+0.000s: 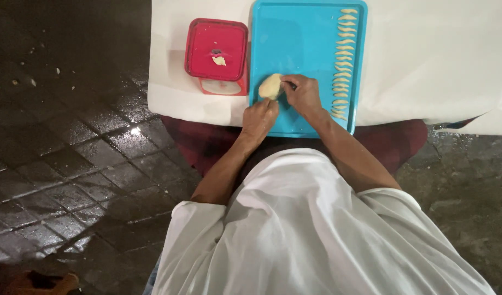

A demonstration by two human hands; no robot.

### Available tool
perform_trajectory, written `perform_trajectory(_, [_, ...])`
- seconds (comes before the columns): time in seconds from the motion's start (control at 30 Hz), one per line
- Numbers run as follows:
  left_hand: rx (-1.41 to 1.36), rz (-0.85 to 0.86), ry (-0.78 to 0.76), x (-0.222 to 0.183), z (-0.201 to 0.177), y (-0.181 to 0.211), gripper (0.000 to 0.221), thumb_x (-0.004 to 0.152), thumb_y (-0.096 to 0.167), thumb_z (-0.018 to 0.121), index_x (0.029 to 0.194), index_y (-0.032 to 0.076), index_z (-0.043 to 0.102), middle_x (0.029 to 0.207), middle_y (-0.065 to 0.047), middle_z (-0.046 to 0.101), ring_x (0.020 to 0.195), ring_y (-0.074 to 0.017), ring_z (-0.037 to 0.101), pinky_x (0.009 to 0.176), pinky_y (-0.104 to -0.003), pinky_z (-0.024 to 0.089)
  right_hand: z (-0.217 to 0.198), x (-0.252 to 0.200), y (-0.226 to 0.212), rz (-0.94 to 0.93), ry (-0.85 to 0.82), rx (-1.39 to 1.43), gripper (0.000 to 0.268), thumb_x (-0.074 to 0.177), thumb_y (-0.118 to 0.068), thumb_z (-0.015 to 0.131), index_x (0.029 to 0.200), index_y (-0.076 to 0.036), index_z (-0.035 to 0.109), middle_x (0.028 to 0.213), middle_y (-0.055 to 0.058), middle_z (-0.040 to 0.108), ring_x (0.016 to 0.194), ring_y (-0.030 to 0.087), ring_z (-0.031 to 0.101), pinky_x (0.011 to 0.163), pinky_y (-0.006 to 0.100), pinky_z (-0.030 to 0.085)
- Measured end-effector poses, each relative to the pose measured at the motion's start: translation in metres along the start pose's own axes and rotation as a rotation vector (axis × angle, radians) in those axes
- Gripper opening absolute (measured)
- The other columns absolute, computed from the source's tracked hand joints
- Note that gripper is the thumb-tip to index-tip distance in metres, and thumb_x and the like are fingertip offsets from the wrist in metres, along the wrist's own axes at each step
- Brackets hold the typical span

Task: The person is pinching off small bits of dough from a larger mass and shaping them into uniform crescent-like pieces before arranging them in rows on a blue tray.

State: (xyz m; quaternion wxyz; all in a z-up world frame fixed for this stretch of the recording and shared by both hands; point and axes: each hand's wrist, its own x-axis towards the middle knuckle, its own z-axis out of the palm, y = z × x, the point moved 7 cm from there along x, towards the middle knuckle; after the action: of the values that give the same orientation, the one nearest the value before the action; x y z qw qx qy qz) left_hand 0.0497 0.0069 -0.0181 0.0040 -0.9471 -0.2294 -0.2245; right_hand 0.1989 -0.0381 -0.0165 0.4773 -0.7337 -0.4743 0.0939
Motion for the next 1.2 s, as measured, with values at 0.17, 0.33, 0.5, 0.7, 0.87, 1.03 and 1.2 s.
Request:
perform_trajectory(0.17, [-0.289, 0.048, 0.198, 0.049, -0.058, 0.003, 0.022, 0.097, 0.023, 0.065, 0.079, 0.014, 0.056, 0.079, -0.004, 0.052, 0.072, -0.0269, 0.064, 0.065, -0.033, 0.055, 0.012, -0.005, 0.044, 0.309, -0.093, 0.229, 0.012, 0.091, -0.007, 0.079, 0.103, -0.011, 0.08, 0.085, 0.012, 0.077, 0.081, 0.025, 0.075, 0.068, 0.038, 0.061])
perform_trajectory(0.33, [-0.265, 0.017, 0.198, 0.048, -0.015, -0.01, 0.018, 0.093, 0.024, 0.068, 0.081, 0.014, 0.059, 0.085, -0.004, 0.057, 0.077, -0.0258, 0.064, 0.068, -0.035, 0.055, 0.014, -0.01, 0.046, 0.541, -0.119, 0.394, 0.004, 0.094, -0.014, 0.076, 0.094, -0.014, 0.079, 0.083, 0.004, 0.075, 0.08, 0.01, 0.069, 0.074, 0.03, 0.06])
perform_trajectory(0.5, [-0.236, 0.011, 0.203, 0.044, -0.008, -0.009, 0.017, 0.092, 0.027, 0.07, 0.084, 0.017, 0.061, 0.086, -0.002, 0.058, 0.073, -0.025, 0.062, 0.064, -0.035, 0.053, 0.021, -0.035, 0.049, 0.767, -0.025, 0.693, 0.009, 0.095, -0.008, 0.067, 0.095, -0.006, 0.076, 0.078, 0.007, 0.072, 0.073, 0.013, 0.072, 0.072, 0.026, 0.066])
perform_trajectory(0.7, [-0.168, 0.051, 0.227, 0.044, -0.026, -0.002, 0.022, 0.101, 0.036, 0.061, 0.084, 0.022, 0.059, 0.081, 0.001, 0.052, 0.071, -0.0218, 0.058, 0.061, -0.033, 0.049, 0.018, -0.041, 0.042, 0.807, -0.025, 0.779, 0.021, 0.101, -0.014, 0.063, 0.108, 0.003, 0.074, 0.09, 0.008, 0.072, 0.081, 0.014, 0.072, 0.079, 0.03, 0.067])
perform_trajectory(0.87, [-0.289, 0.023, 0.184, 0.031, -0.013, -0.004, 0.012, 0.094, 0.039, 0.068, 0.093, 0.028, 0.063, 0.087, 0.007, 0.054, 0.083, -0.0177, 0.057, 0.07, -0.033, 0.048, 0.021, -0.05, 0.063, 0.684, -0.125, 0.676, 0.012, 0.098, -0.007, 0.066, 0.105, -0.002, 0.075, 0.085, 0.009, 0.072, 0.079, 0.015, 0.071, 0.075, 0.032, 0.065])
perform_trajectory(1.03, [-0.74, -0.088, 0.104, 0.035, -0.061, -0.002, 0.011, 0.098, 0.016, 0.065, 0.101, 0.008, 0.07, 0.087, -0.006, 0.063, 0.086, -0.0261, 0.062, 0.078, -0.038, 0.052, 0.012, -0.052, 0.036, 0.656, -0.165, 0.76, 0.027, 0.093, 0.0, 0.074, 0.115, -0.005, 0.06, 0.087, 0.008, 0.073, 0.08, 0.016, 0.074, 0.077, 0.03, 0.065])
perform_trajectory(1.2, [-0.939, -0.281, 0.086, 0.01, -0.035, -0.026, 0.02, 0.09, 0.016, 0.079, 0.109, 0.021, 0.081, 0.095, -0.002, 0.073, 0.091, -0.026, 0.071, 0.084, -0.038, 0.059, 0.009, -0.053, 0.021, 0.683, -0.176, 0.792, 0.036, 0.087, -0.001, 0.081, 0.112, -0.006, 0.056, 0.08, 0.011, 0.072, 0.074, 0.019, 0.074, 0.069, 0.03, 0.067])
